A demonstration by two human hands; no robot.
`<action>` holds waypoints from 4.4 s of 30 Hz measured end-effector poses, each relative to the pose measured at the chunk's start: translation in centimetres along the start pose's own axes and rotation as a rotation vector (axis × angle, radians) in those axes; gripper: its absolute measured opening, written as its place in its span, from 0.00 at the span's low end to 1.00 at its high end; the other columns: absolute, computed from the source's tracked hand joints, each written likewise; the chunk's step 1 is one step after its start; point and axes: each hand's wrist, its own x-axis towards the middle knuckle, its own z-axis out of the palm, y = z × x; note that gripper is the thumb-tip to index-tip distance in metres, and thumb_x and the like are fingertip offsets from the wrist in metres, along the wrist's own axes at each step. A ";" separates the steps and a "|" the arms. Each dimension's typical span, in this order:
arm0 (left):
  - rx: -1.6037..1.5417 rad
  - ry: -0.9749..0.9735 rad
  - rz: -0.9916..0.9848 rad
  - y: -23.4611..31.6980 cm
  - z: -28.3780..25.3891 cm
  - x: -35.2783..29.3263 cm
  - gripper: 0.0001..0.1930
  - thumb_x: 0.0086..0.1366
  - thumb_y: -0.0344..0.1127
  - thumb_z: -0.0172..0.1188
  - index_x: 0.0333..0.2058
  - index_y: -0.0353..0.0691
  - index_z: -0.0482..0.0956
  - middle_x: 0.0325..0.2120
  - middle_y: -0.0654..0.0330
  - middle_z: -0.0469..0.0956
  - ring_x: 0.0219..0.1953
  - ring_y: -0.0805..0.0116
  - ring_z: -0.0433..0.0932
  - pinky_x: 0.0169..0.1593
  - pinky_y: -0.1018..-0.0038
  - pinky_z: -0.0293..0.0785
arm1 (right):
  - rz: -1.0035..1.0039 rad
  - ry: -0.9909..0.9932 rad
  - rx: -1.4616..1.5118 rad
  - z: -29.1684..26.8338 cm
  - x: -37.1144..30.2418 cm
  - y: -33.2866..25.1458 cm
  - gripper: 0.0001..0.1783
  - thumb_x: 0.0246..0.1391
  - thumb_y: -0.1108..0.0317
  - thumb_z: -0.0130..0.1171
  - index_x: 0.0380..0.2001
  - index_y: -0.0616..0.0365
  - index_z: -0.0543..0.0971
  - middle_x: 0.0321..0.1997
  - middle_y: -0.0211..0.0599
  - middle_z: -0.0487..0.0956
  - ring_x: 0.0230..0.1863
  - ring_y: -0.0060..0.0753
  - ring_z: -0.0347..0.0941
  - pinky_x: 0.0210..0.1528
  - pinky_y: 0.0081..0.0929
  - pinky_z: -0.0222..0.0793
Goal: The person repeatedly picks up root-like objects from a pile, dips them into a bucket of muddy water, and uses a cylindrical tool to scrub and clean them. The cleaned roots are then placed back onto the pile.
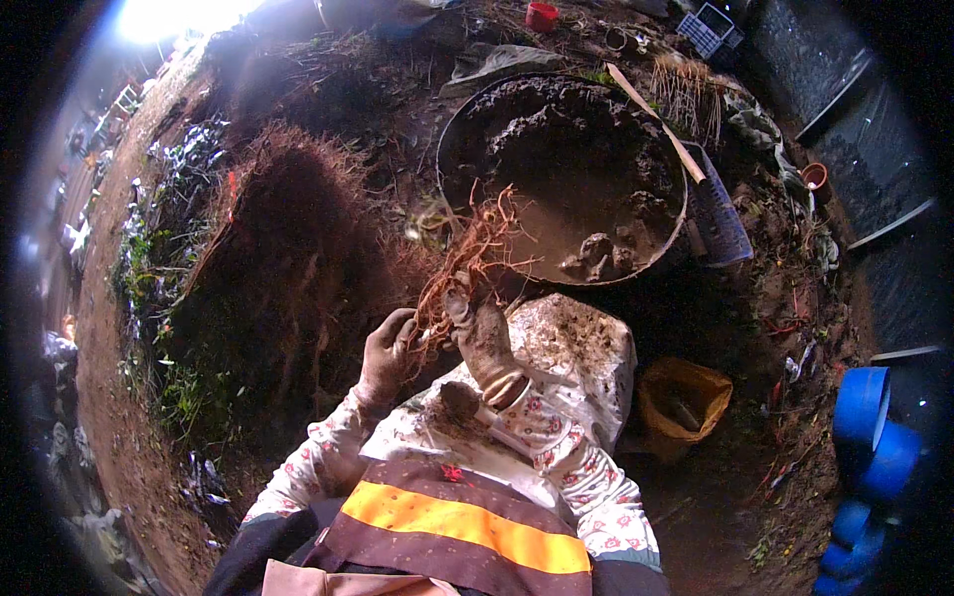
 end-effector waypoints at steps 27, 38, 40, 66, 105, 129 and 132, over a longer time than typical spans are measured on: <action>1.682 -0.571 0.222 10.7 5.3 23.5 0.18 0.70 0.41 0.53 0.53 0.39 0.75 0.36 0.48 0.83 0.40 0.52 0.83 0.42 0.60 0.80 | -0.196 -0.037 -0.932 -6.1 -9.9 -7.8 0.25 0.68 0.56 0.50 0.60 0.62 0.72 0.41 0.48 0.80 0.32 0.34 0.76 0.39 0.29 0.75; 1.895 -1.111 0.427 7.1 16.4 24.1 0.21 0.72 0.45 0.54 0.59 0.46 0.75 0.50 0.61 0.81 0.54 0.64 0.79 0.55 0.65 0.76 | -0.066 0.241 -0.592 -13.5 -26.2 -6.3 0.29 0.68 0.51 0.53 0.59 0.65 0.71 0.36 0.33 0.79 0.31 0.19 0.73 0.36 0.19 0.70; 1.818 -1.148 0.375 8.6 16.7 22.7 0.20 0.72 0.44 0.54 0.59 0.46 0.75 0.49 0.61 0.81 0.53 0.63 0.79 0.55 0.65 0.77 | -0.075 0.276 -0.572 -13.7 -27.0 -6.6 0.29 0.68 0.50 0.54 0.58 0.65 0.72 0.36 0.33 0.79 0.31 0.19 0.73 0.36 0.19 0.70; -0.088 -0.769 -0.643 -2.9 6.3 23.8 0.16 0.73 0.37 0.55 0.55 0.37 0.75 0.45 0.59 0.80 0.47 0.67 0.77 0.56 0.68 0.71 | -0.159 -0.060 -1.677 -14.8 -24.0 -5.1 0.42 0.43 0.72 0.58 0.66 0.60 0.65 0.61 0.58 0.71 0.59 0.59 0.70 0.63 0.44 0.68; 1.418 -1.418 0.251 3.1 10.8 29.8 0.19 0.71 0.33 0.46 0.59 0.39 0.72 0.54 0.57 0.77 0.56 0.64 0.76 0.59 0.69 0.71 | -0.316 0.129 -1.452 -16.0 -23.3 -3.8 0.39 0.41 0.75 0.62 0.61 0.53 0.65 0.52 0.55 0.77 0.53 0.60 0.76 0.52 0.46 0.75; -0.045 -0.870 -0.353 2.9 8.2 21.0 0.24 0.67 0.36 0.65 0.59 0.36 0.71 0.50 0.57 0.80 0.43 0.73 0.82 0.41 0.77 0.81 | 0.036 -0.357 0.127 -13.1 -1.1 -9.0 0.20 0.69 0.54 0.48 0.43 0.64 0.71 0.27 0.31 0.73 0.18 0.21 0.58 0.20 0.22 0.58; -0.183 -0.802 -0.493 4.1 8.3 21.6 0.23 0.67 0.40 0.66 0.56 0.38 0.73 0.45 0.59 0.81 0.37 0.75 0.82 0.35 0.79 0.79 | -0.060 -0.159 -0.031 -17.3 4.2 -4.4 0.17 0.68 0.55 0.50 0.43 0.61 0.72 0.30 0.32 0.73 0.20 0.24 0.61 0.24 0.26 0.62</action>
